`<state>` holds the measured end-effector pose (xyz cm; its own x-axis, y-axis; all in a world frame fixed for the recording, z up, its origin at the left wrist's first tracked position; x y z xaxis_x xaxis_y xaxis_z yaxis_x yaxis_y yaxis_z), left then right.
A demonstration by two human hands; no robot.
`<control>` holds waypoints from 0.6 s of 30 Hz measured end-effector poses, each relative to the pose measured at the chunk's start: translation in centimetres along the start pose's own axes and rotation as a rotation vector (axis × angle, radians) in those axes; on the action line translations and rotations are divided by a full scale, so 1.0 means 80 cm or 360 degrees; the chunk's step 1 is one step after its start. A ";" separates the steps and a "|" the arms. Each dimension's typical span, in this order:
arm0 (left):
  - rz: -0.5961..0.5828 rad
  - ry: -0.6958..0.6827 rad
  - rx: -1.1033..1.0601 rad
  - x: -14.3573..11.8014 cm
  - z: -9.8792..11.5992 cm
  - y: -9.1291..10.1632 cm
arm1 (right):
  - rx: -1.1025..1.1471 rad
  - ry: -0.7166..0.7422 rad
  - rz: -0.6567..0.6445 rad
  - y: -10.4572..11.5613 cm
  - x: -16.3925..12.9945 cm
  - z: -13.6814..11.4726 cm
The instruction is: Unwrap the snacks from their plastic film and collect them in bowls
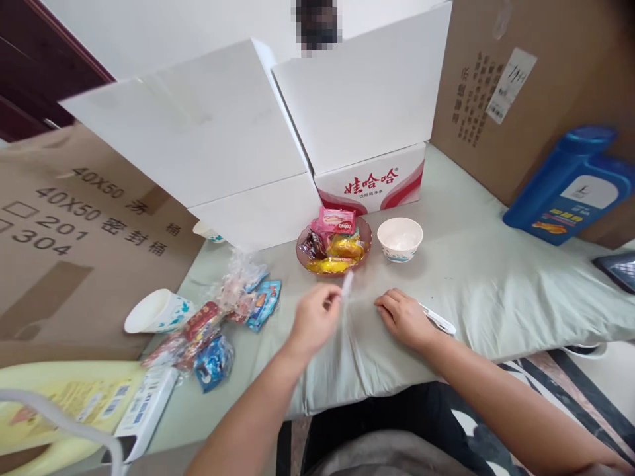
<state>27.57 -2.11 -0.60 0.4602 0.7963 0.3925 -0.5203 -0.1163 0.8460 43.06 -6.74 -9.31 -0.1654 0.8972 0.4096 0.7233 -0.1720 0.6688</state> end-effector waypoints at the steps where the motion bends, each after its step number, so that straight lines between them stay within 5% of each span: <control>1: 0.0275 0.0028 0.0067 0.022 -0.004 0.033 | 0.0001 0.0000 -0.0009 -0.002 0.000 0.000; 4: 0.0699 -0.0126 0.0422 0.089 0.009 0.078 | -0.0002 0.0002 -0.0036 -0.006 0.002 0.000; 6: 0.0478 -0.0234 0.0655 0.139 0.014 0.050 | -0.0014 0.0006 -0.0048 -0.007 0.002 0.001; 8: -0.0044 -0.0299 0.0827 0.175 0.006 -0.012 | -0.0026 0.0018 -0.0051 -0.007 0.002 0.001; 11: -0.0537 -0.0299 0.0863 0.188 -0.017 -0.081 | -0.0033 0.0049 -0.0054 -0.007 0.002 0.000; 15: -0.0581 -0.0196 0.0843 0.185 -0.039 -0.092 | -0.0066 0.0045 -0.0083 -0.010 0.003 0.000; 18: -0.0282 -0.0066 0.0792 0.196 -0.035 -0.057 | -0.0110 0.0046 -0.0110 -0.014 0.005 -0.002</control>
<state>35.17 12.55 0.68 0.5433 0.8064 0.2334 -0.0319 -0.2579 0.9656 42.12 -6.23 -9.78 -0.2334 0.8959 0.3780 0.6615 -0.1387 0.7370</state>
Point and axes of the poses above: each hand's wrist, its own x-axis towards the middle knuckle, its own y-axis out of the back of the hand, z = x × y, the point moved 9 cm from there along x, towards the middle knuckle, and after that the axes turned 9 degrees about x, right-handed, at the moved point
